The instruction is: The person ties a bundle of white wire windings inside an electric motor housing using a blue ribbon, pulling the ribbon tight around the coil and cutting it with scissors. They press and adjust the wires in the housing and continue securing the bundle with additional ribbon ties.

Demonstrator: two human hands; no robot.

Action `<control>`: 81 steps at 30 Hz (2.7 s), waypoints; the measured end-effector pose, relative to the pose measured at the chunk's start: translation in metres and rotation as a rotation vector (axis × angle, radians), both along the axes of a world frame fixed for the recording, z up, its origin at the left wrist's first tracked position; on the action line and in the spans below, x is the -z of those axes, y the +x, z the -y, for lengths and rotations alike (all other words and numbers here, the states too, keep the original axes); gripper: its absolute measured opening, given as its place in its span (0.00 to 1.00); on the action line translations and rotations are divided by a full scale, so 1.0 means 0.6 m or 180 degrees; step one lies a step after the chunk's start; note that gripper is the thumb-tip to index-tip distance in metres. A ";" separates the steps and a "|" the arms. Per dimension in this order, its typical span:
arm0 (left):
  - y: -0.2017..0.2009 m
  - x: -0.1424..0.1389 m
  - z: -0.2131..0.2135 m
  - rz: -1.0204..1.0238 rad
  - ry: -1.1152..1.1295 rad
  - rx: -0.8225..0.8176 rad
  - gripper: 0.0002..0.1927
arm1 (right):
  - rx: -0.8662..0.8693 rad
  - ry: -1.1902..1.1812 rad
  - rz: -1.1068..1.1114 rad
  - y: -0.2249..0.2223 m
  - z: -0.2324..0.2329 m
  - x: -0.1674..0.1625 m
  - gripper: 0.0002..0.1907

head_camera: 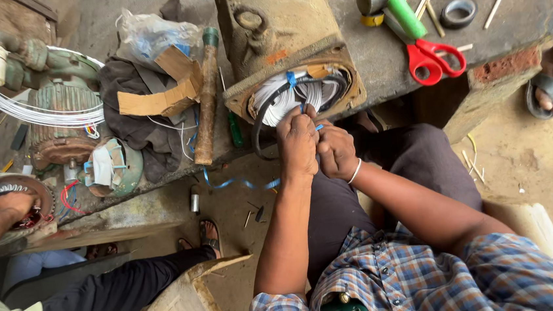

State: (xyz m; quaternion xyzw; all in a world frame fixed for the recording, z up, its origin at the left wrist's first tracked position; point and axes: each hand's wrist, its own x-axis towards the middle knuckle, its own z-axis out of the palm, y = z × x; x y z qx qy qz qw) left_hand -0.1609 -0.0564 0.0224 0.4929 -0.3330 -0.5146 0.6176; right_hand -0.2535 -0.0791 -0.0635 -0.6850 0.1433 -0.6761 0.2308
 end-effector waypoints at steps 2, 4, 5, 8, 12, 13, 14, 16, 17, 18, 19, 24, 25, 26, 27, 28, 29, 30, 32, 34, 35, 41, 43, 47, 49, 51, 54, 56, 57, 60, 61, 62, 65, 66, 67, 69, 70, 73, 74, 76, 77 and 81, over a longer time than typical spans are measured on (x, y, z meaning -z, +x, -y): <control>-0.002 0.011 -0.023 0.0608 0.0134 -0.0137 0.11 | -0.0103 -0.0269 -0.0078 -0.004 -0.008 0.013 0.17; 0.000 0.023 -0.025 0.0845 -0.0157 -0.0162 0.11 | -0.0119 -0.0331 -0.0125 -0.013 -0.008 0.023 0.15; 0.001 0.028 -0.021 0.0961 -0.0314 -0.0169 0.11 | -0.0121 -0.0372 -0.0150 -0.016 -0.005 0.026 0.14; -0.005 0.043 0.009 -0.0006 -0.0570 -0.0192 0.12 | 0.0349 0.0253 -0.0634 -0.020 0.008 0.035 0.10; -0.015 0.041 0.009 0.0112 -0.0038 -0.0470 0.10 | 0.0190 0.0356 -0.0812 -0.023 0.015 0.045 0.11; -0.013 0.033 0.000 0.0278 -0.0023 -0.0361 0.09 | 0.0137 0.0632 -0.0625 -0.027 0.009 0.048 0.12; -0.009 0.019 0.001 0.0462 -0.0110 -0.0229 0.09 | 0.0117 0.0810 -0.0407 -0.030 0.009 0.047 0.14; 0.006 -0.006 -0.034 0.1996 -0.0166 0.0019 0.09 | -0.0625 0.1175 0.0246 -0.046 -0.013 0.046 0.18; 0.010 -0.019 -0.048 0.2766 -0.0178 0.0130 0.10 | -0.1007 0.1362 0.0569 -0.051 -0.020 0.042 0.20; 0.004 -0.028 -0.062 0.3245 -0.0497 -0.0015 0.10 | -0.1099 0.1641 0.0626 -0.054 -0.027 0.036 0.19; -0.003 -0.034 -0.075 0.3721 -0.0807 -0.0137 0.12 | -0.1180 0.1942 0.0690 -0.055 -0.036 0.029 0.18; -0.017 -0.044 -0.077 0.4347 -0.0937 -0.0098 0.16 | -0.1663 0.3045 0.1992 -0.051 -0.049 -0.015 0.07; -0.013 -0.043 -0.072 0.4349 -0.0961 0.0031 0.16 | -0.1638 0.3276 0.2029 -0.055 -0.050 -0.022 0.08; -0.006 -0.040 -0.068 0.4349 -0.0986 0.0166 0.17 | -0.1606 0.3510 0.2068 -0.061 -0.051 -0.028 0.10; 0.002 -0.038 -0.064 0.4395 -0.0945 0.0259 0.15 | -0.1548 0.3657 0.1478 -0.068 -0.049 -0.034 0.08; 0.009 -0.035 -0.061 0.4441 -0.0904 0.0356 0.13 | -0.1473 0.3787 0.0887 -0.077 -0.044 -0.042 0.06; 0.015 -0.032 -0.059 0.4482 -0.0853 0.0464 0.12 | -0.1380 0.3910 0.0296 -0.086 -0.041 -0.049 0.06; 0.021 -0.030 -0.056 0.4355 -0.0992 0.0512 0.12 | -0.1287 0.3630 -0.0049 -0.095 -0.034 -0.059 0.05; 0.031 -0.026 -0.049 0.4105 -0.1269 0.0613 0.12 | -0.1096 0.3056 -0.0715 -0.109 -0.023 -0.082 0.07; 0.037 -0.024 -0.040 0.4031 -0.1491 0.0597 0.11 | -0.0388 0.2885 -0.1542 -0.122 -0.021 -0.110 0.09; 0.039 -0.022 -0.036 0.3989 -0.1606 0.0595 0.11 | -0.0018 0.2786 -0.1944 -0.129 -0.021 -0.125 0.10; 0.042 -0.006 -0.025 0.4023 -0.1897 0.0497 0.05 | 0.0091 0.2055 -0.2392 -0.137 -0.028 -0.188 0.12; 0.036 0.003 -0.026 0.4014 -0.2043 0.0137 0.04 | -0.0105 0.2437 -0.2259 -0.134 -0.030 -0.195 0.12; 0.027 0.015 -0.026 0.4437 -0.2559 -0.0400 0.03 | -0.0230 0.2482 -0.2296 -0.135 -0.033 -0.206 0.12; 0.025 0.017 -0.024 0.4820 -0.2762 -0.0626 0.04 | -0.0142 0.2466 -0.2340 -0.139 -0.035 -0.213 0.11; 0.023 0.017 -0.022 0.5137 -0.2954 -0.0859 0.04 | -0.0082 0.2460 -0.2373 -0.142 -0.037 -0.220 0.12; 0.021 0.012 -0.020 0.5496 -0.3132 -0.1028 0.06 | -0.0139 0.2549 -0.2382 -0.142 -0.036 -0.221 0.13; 0.022 0.007 -0.023 0.5686 -0.3153 -0.0933 0.10 | -0.0294 0.2689 -0.2371 -0.142 -0.033 -0.217 0.14; 0.023 0.003 -0.024 0.5774 -0.3162 -0.0813 0.11 | -0.0236 0.2663 -0.2527 -0.142 -0.030 -0.213 0.14; 0.030 -0.014 -0.026 0.6009 -0.3176 -0.0399 0.11 | -0.0155 0.2307 -0.2916 -0.143 -0.019 -0.198 0.15; 0.031 -0.021 -0.027 0.6064 -0.3191 -0.0217 0.10 | -0.0173 0.2006 -0.2975 -0.144 -0.016 -0.193 0.15; 0.034 -0.028 -0.025 0.6120 -0.3202 -0.0030 0.10 | -0.0194 0.1706 -0.3025 -0.143 -0.013 -0.187 0.15; 0.044 -0.048 -0.016 0.6705 -0.3165 0.0361 0.03 | -0.1071 0.2858 -0.2393 -0.138 -0.005 -0.166 0.13; 0.048 -0.050 -0.014 0.6911 -0.3243 0.0334 0.03 | -0.1251 0.2973 -0.2180 -0.137 -0.004 -0.158 0.12; 0.053 -0.050 -0.011 0.7114 -0.3323 0.0295 0.03 | -0.1427 0.3079 -0.1970 -0.136 -0.002 -0.150 0.11; 0.066 -0.036 -0.011 0.7383 -0.3240 0.0259 0.04 | -0.1656 0.3326 -0.1496 -0.135 0.001 -0.136 0.09; 0.074 -0.023 -0.013 0.7449 -0.3064 0.0261 0.04 | -0.1716 0.3466 -0.1236 -0.135 0.002 -0.131 0.09; 0.091 0.035 -0.021 0.7203 -0.2575 0.0173 0.06 | -0.1736 0.4199 -0.0093 -0.119 0.010 -0.131 0.09; 0.091 0.058 -0.025 0.7037 -0.2402 0.0114 0.07 | -0.1703 0.4506 0.0330 -0.108 0.012 -0.136 0.11; 0.067 0.104 -0.022 0.7193 -0.1477 0.0502 0.11 | -0.1685 0.4397 0.0232 -0.075 0.016 -0.152 0.09; 0.046 0.121 -0.010 0.7075 -0.0925 0.0908 0.12 | -0.1676 0.4324 0.0210 -0.060 0.017 -0.161 0.08; 0.018 0.127 -0.012 0.7029 -0.1598 0.0152 0.15 | -0.1553 0.4444 0.0508 -0.043 0.020 -0.191 0.08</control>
